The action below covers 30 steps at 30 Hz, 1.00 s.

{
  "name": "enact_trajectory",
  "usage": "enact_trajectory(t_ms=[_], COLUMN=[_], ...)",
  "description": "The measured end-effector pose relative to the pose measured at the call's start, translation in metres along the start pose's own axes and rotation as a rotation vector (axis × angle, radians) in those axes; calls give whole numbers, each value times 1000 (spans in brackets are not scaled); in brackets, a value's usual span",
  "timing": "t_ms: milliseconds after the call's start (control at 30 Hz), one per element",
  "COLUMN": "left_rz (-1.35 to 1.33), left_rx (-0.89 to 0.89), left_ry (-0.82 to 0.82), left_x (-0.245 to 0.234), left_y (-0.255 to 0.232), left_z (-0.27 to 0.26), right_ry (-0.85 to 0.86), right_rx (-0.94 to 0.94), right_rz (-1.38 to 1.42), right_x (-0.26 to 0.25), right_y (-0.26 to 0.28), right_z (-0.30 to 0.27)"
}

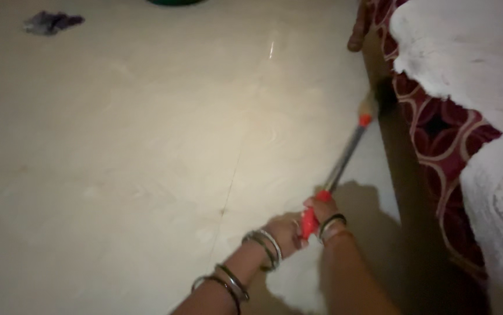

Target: The person sweeps a tiled floor with a broom, then kneels to gather scattered grains by hand and places them into a green basin. The person resumes sweeping the floor around a bed and other furniture.

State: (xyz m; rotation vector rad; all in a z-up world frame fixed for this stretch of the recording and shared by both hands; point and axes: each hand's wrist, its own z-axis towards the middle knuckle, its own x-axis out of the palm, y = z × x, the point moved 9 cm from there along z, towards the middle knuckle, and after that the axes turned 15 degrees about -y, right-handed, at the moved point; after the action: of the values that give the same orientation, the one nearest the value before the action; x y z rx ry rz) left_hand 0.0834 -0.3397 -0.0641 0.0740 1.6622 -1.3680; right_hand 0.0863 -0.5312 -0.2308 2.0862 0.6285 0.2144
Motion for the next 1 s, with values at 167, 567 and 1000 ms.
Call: enact_trajectory(t_ms=[167, 567, 1000], left_rz=[-152, 322, 348], left_rx=[-70, -296, -204], left_ry=[27, 332, 206], left_x=[-35, -93, -188], left_y=[38, 140, 146], left_z=[-30, -114, -142], right_ry=[146, 233, 25], right_rx=[-205, -106, -160], right_rz=[-188, -394, -393], right_x=[68, 123, 23], right_y=[-1, 16, 50], right_z=[-42, -205, -165])
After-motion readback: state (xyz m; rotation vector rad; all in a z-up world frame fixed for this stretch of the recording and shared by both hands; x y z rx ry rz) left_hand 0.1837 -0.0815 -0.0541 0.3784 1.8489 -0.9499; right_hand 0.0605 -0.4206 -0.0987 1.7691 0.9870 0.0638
